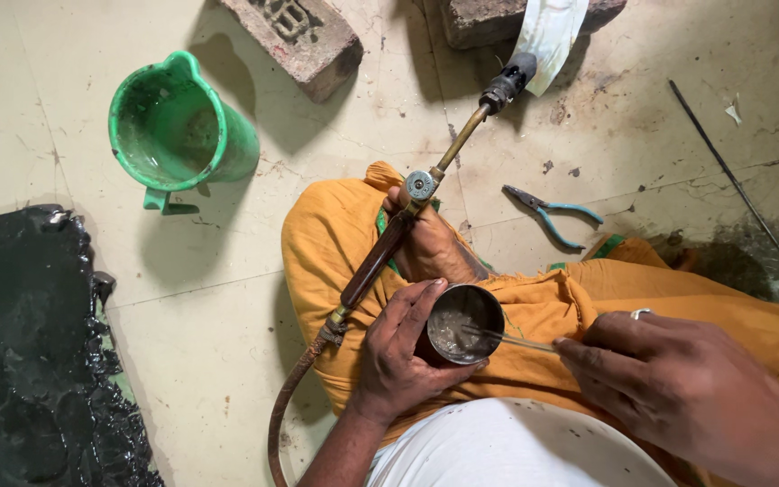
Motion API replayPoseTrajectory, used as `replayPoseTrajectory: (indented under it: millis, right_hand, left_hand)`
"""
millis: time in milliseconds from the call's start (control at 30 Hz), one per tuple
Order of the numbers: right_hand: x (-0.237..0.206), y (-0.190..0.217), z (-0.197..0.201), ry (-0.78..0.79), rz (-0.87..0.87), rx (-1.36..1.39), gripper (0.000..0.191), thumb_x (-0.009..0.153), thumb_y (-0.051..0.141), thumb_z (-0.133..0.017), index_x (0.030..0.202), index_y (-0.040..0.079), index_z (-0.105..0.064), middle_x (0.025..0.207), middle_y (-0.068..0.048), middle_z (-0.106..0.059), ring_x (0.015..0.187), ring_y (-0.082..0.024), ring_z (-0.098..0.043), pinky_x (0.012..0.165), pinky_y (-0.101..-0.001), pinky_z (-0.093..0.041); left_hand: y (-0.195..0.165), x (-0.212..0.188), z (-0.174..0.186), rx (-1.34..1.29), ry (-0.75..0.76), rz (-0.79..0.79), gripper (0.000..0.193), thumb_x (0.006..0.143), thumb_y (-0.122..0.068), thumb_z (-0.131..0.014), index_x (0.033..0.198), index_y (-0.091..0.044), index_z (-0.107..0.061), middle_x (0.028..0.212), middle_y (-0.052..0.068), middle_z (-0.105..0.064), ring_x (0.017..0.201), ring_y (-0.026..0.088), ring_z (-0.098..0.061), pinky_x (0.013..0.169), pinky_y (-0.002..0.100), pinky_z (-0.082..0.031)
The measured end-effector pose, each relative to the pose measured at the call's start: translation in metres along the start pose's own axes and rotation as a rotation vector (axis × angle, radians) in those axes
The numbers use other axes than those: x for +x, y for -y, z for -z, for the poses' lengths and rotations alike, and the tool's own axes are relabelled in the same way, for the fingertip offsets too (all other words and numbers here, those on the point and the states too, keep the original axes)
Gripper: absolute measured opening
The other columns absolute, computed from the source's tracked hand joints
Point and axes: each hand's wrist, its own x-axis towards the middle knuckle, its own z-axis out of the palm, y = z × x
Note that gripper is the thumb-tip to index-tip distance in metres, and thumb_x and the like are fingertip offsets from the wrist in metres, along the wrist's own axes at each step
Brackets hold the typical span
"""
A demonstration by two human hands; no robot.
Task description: The person sits on the workshop floor and heats a curved sickle blade resting on bricks using a gas blowtorch, holding the torch with one hand while manipulating a thin rod near the flame. They then mix a paste in a small metal cup and apply it onto the blade with a small tool, before resuming heating the blade with the torch.
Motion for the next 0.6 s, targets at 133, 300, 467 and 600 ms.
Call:
replayPoseTrajectory:
  millis: [133,300,467,600]
  right_hand:
    - [0.007,0.006,0.001,0.105,-0.013,-0.028,0.037,0.092,0.024,-0.064,0.12,0.001,-0.069,0.116,0.0,-0.071,0.104,-0.012,-0.068,0.092,-0.0246,-0.052]
    - [0.021,0.019,0.003,-0.057,0.157,-0.249,0.044,0.083,0.028,-0.071,0.117,-0.001,-0.069,0.108,-0.006,-0.071,0.098,-0.023,-0.065,0.081,-0.0361,-0.055]
    - [0.023,0.023,0.005,-0.073,0.142,-0.214,0.041,0.081,0.024,-0.074,0.116,0.002,-0.071,0.106,-0.005,-0.071,0.1,-0.022,-0.067,0.081,-0.0361,-0.056]
    - [0.018,0.019,0.001,-0.062,0.074,-0.146,0.043,0.081,0.024,-0.076,0.118,0.002,-0.072,0.104,-0.005,-0.072,0.096,-0.021,-0.067,0.081,-0.0355,-0.056]
  left_hand:
    - [0.0,-0.001,0.0,0.003,0.003,0.005,0.099,0.064,-0.034,-0.1,0.145,-0.005,-0.053,0.129,0.015,-0.063,0.115,0.029,-0.071,0.098,0.039,-0.062]
    - [0.001,-0.002,0.0,-0.001,0.005,0.017,0.1,0.063,-0.033,-0.101,0.146,-0.005,-0.052,0.129,0.016,-0.063,0.115,0.029,-0.071,0.098,0.039,-0.062]
    - [0.002,-0.002,-0.001,0.007,-0.003,-0.007,0.099,0.064,-0.033,-0.1,0.146,-0.006,-0.052,0.13,0.015,-0.063,0.117,0.029,-0.071,0.099,0.04,-0.062]
    - [0.002,-0.003,-0.001,-0.003,0.009,0.008,0.1,0.064,-0.033,-0.1,0.147,-0.005,-0.052,0.13,0.016,-0.063,0.116,0.029,-0.071,0.099,0.04,-0.062]
